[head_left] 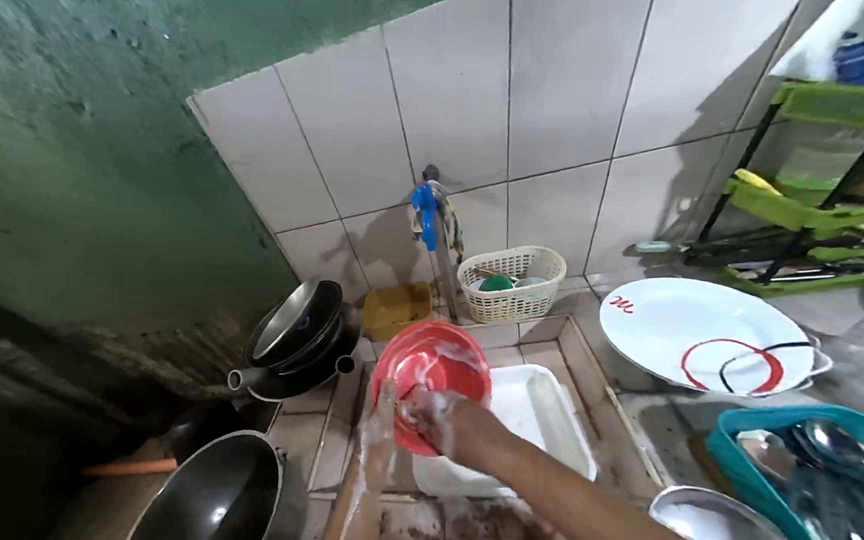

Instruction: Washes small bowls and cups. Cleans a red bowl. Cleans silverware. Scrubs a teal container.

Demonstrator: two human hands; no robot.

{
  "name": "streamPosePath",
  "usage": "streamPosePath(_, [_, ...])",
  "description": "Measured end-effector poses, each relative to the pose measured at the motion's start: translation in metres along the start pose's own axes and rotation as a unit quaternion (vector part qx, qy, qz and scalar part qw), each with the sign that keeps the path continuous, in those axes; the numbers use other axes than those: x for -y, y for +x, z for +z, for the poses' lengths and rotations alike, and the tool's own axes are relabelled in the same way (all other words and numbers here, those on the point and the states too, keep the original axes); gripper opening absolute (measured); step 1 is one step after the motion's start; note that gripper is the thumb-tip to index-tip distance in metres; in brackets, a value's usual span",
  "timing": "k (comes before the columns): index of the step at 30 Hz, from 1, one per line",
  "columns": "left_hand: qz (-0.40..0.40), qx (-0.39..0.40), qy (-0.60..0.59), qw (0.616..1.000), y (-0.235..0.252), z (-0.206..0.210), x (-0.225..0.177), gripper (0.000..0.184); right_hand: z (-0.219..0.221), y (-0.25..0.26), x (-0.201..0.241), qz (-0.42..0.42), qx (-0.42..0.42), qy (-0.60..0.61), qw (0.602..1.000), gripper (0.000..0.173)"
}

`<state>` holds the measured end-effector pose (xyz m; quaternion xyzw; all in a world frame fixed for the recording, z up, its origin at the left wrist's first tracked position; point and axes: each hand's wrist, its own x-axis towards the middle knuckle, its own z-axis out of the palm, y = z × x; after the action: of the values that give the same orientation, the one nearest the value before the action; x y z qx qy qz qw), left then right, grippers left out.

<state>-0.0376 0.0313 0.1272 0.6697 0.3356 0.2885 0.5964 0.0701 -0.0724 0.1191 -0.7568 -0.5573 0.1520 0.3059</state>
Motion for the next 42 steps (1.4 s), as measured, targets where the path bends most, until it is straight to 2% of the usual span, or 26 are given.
streamPosePath(1, [-0.017, -0.006, 0.023, 1.0, -0.002, -0.003, -0.004, 0.047, -0.008, -0.002, -0.007, 0.005, 0.012, -0.033, 0.999, 0.035])
streamPosePath(4, [-0.03, -0.006, 0.036, 0.999, -0.008, 0.005, -0.01, 0.05, -0.015, 0.008, -0.029, -0.007, -0.126, -0.113, 0.986, 0.029])
streamPosePath(6, [-0.03, -0.006, 0.041, 0.999, -0.011, 0.014, -0.017, 0.048, -0.003, 0.017, -0.025, 0.002, -0.196, -0.091, 0.976, 0.025])
streamPosePath(7, [-0.025, -0.017, 0.052, 0.998, -0.011, 0.018, -0.017, 0.045, 0.002, 0.015, -0.016, 0.01, -0.186, -0.059, 0.981, 0.027])
streamPosePath(9, [0.002, -0.014, 0.052, 0.999, -0.001, 0.013, 0.002, 0.045, 0.008, 0.004, -0.004, 0.021, -0.084, 0.003, 0.996, 0.034])
streamPosePath(11, [0.018, -0.004, 0.049, 0.999, 0.006, 0.005, 0.016, 0.051, 0.003, -0.004, -0.011, 0.039, -0.012, -0.027, 0.999, 0.032])
streamPosePath(12, [0.041, -0.017, 0.059, 0.997, 0.009, 0.005, 0.028, 0.055, -0.002, -0.005, -0.019, 0.048, -0.01, -0.07, 0.996, 0.03])
streamPosePath(13, [0.064, -0.041, 0.064, 0.995, 0.01, 0.01, 0.037, 0.056, -0.009, -0.004, -0.025, 0.058, -0.025, -0.105, 0.992, 0.029])
streamPosePath(14, [0.053, -0.039, 0.064, 0.996, 0.006, 0.017, 0.033, 0.053, -0.016, -0.001, -0.03, 0.056, -0.053, -0.127, 0.989, 0.029])
streamPosePath(15, [0.009, 0.002, 0.06, 0.998, -0.004, 0.02, 0.014, 0.05, -0.02, 0.002, -0.031, 0.033, -0.093, -0.136, 0.986, 0.029])
streamPosePath(17, [-0.017, 0.069, 0.043, 0.997, -0.005, 0.016, 0.006, 0.051, -0.021, 0.007, -0.031, -0.08, -0.163, -0.133, 0.974, 0.026])
streamPosePath(19, [0.023, 0.122, 0.034, 0.992, 0.008, 0.004, 0.024, 0.059, -0.017, 0.011, -0.035, -0.17, -0.193, -0.141, 0.956, 0.024])
streamPosePath(20, [0.009, 0.126, 0.041, 0.991, 0.007, 0.003, 0.019, 0.059, -0.015, 0.011, -0.039, -0.17, -0.206, -0.152, 0.952, 0.023])
streamPosePath(21, [-0.009, 0.103, 0.052, 0.993, -0.002, 0.01, 0.007, 0.056, -0.015, 0.008, -0.042, -0.134, -0.203, -0.161, 0.957, 0.023])
streamPosePath(22, [-0.013, 0.072, 0.056, 0.996, -0.008, 0.018, -0.002, 0.052, -0.017, 0.002, -0.041, -0.063, -0.175, -0.156, 0.97, 0.025])
streamPosePath(24, [0.015, 0.028, 0.048, 0.998, -0.01, 0.03, -0.001, 0.052, -0.016, -0.009, -0.034, 0.078, -0.1, -0.118, 0.985, 0.027])
streamPosePath(26, [0.038, 0.003, 0.032, 0.999, -0.005, 0.038, 0.011, 0.052, -0.005, -0.017, -0.022, 0.141, -0.026, -0.024, 0.989, 0.037])
streamPosePath(27, [0.042, -0.008, 0.025, 0.999, -0.004, 0.042, 0.015, 0.052, 0.004, -0.022, -0.014, 0.133, -0.035, 0.041, 0.99, 0.041])
streamPosePath(29, [0.044, -0.02, 0.037, 0.998, -0.007, 0.046, 0.017, 0.049, 0.027, -0.031, -0.001, 0.06, -0.138, 0.183, 0.972, 0.041])
streamPosePath(31, [0.02, -0.012, 0.066, 0.998, -0.014, 0.048, 0.006, 0.047, 0.036, -0.04, 0.002, -0.012, -0.193, 0.242, 0.951, 0.043])
streamPosePath(32, [0.004, -0.005, 0.07, 0.998, -0.016, 0.047, -0.001, 0.049, 0.034, -0.045, -0.004, -0.04, -0.175, 0.212, 0.961, 0.045])
streamPosePath(34, [-0.01, 0.01, 0.048, 0.999, -0.013, 0.04, -0.004, 0.049, 0.014, -0.056, -0.025, -0.062, -0.071, 0.033, 0.995, 0.045])
streamPosePath(36, [-0.014, 0.018, 0.062, 0.998, -0.012, 0.031, 0.0, 0.046, -0.006, -0.071, -0.047, -0.083, -0.054, -0.134, 0.986, 0.025])
streamPosePath(37, [-0.023, 0.028, 0.079, 0.996, -0.014, 0.029, 0.001, 0.047, -0.014, -0.08, -0.057, -0.084, -0.065, -0.166, 0.98, 0.022])
streamPosePath(40, [-0.077, 0.018, 0.058, 0.995, -0.02, 0.032, 0.013, 0.045, -0.039, -0.123, -0.064, -0.037, -0.1, -0.151, 0.983, 0.022])
streamPosePath(42, [-0.08, 0.031, 0.017, 0.996, -0.017, 0.022, 0.05, 0.049, -0.05, -0.164, -0.062, 0.068, -0.07, -0.118, 0.988, 0.027])
